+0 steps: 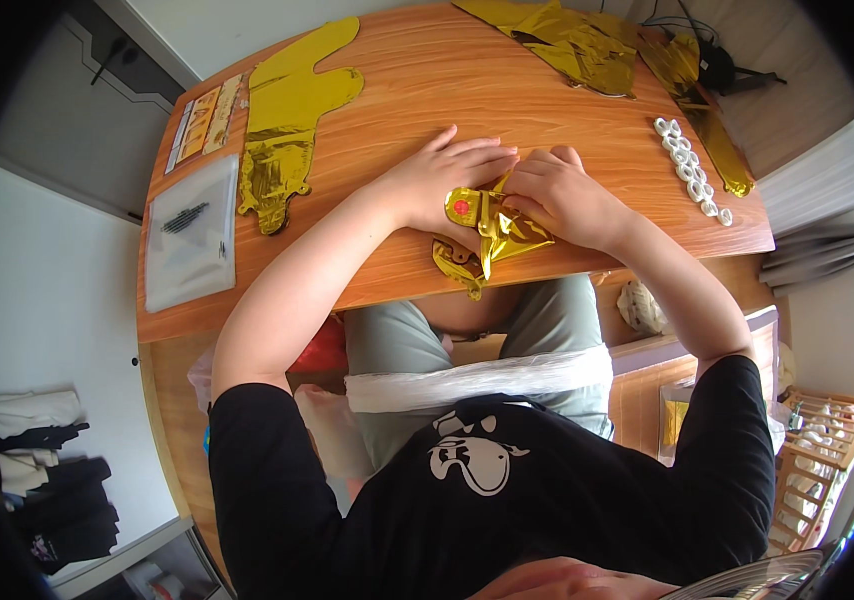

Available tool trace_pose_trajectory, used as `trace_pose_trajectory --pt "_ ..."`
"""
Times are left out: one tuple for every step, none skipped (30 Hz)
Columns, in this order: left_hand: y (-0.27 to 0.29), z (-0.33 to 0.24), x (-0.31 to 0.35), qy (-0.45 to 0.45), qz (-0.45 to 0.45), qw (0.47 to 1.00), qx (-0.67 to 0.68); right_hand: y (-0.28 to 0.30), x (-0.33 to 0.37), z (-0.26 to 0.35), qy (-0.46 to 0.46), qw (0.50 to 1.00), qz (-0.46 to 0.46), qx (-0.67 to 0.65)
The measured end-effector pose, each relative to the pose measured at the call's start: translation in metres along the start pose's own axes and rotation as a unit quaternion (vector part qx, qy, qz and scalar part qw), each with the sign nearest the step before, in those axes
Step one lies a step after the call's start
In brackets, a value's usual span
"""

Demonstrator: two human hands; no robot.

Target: Folding gold foil sheets and placing them into plastic packaging sleeves with cardboard backings.

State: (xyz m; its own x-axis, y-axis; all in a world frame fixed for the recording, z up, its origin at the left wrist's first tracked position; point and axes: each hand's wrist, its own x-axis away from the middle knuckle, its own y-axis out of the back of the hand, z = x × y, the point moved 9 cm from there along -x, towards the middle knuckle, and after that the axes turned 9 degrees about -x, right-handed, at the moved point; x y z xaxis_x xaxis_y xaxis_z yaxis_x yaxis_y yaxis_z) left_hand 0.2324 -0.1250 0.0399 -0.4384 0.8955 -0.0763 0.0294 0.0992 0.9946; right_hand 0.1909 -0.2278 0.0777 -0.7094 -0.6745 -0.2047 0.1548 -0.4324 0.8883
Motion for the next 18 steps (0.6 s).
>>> trace_pose_trajectory --pt "0.000 0.002 -0.001 -0.002 0.000 1.000 0.000 -0.001 -0.002 -0.001 -0.001 1.000 -0.001 0.001" --pt "0.002 0.003 -0.001 -0.013 -0.004 1.000 0.021 -0.003 -0.003 -0.001 0.007 1.000 0.000 -0.011" --pt "0.004 0.003 -0.001 -0.024 -0.009 0.999 0.043 -0.004 -0.005 -0.001 0.015 1.000 0.000 -0.022" --pt "0.003 0.007 -0.001 -0.024 -0.008 0.999 0.042 -0.004 -0.007 0.000 0.015 1.000 0.000 -0.022" --pt "0.004 0.010 0.000 -0.028 -0.016 0.996 0.079 -0.006 -0.009 0.000 0.011 1.000 0.014 -0.023" --pt "0.005 0.012 0.000 -0.031 -0.023 0.993 0.115 -0.008 -0.011 0.000 0.008 0.999 0.028 -0.024" --pt "0.005 0.012 -0.001 -0.032 -0.023 0.993 0.114 -0.007 -0.012 -0.001 0.007 0.999 0.027 -0.024" --pt "0.003 0.013 -0.002 -0.024 -0.010 0.992 0.127 -0.008 -0.013 -0.004 -0.005 0.999 0.030 -0.016" --pt "0.001 0.014 -0.003 -0.015 0.003 0.990 0.140 -0.009 -0.013 -0.006 -0.017 0.999 0.034 -0.008" --pt "0.003 0.010 -0.003 -0.017 0.002 0.990 0.139 -0.010 -0.012 -0.006 -0.017 0.999 0.032 -0.007" --pt "0.002 0.006 -0.003 -0.017 0.010 0.996 0.089 -0.007 -0.010 -0.004 -0.005 1.000 0.008 -0.009" --pt "0.002 0.002 -0.002 -0.016 0.018 0.999 0.039 -0.004 -0.009 -0.002 0.008 1.000 -0.017 -0.012" --pt "0.002 -0.001 0.001 -0.016 0.018 0.999 0.038 -0.004 -0.007 0.000 0.009 1.000 -0.018 -0.012" --pt "0.002 -0.003 0.006 -0.021 0.024 0.999 -0.020 0.003 -0.005 -0.003 -0.019 0.997 -0.059 -0.039" --pt "0.001 -0.007 0.010 -0.027 0.030 0.996 -0.077 0.009 0.000 -0.006 -0.047 0.992 -0.101 -0.065" --pt "-0.001 -0.009 0.013 -0.027 0.031 0.996 -0.079 0.008 0.002 -0.004 -0.045 0.992 -0.103 -0.065" --pt "-0.002 -0.008 0.015 -0.001 0.022 0.997 -0.080 0.012 0.007 0.006 -0.002 0.989 -0.139 -0.057" --pt "-0.002 -0.006 0.018 0.025 0.013 0.996 -0.081 0.016 0.013 0.017 0.042 0.982 -0.175 -0.049"
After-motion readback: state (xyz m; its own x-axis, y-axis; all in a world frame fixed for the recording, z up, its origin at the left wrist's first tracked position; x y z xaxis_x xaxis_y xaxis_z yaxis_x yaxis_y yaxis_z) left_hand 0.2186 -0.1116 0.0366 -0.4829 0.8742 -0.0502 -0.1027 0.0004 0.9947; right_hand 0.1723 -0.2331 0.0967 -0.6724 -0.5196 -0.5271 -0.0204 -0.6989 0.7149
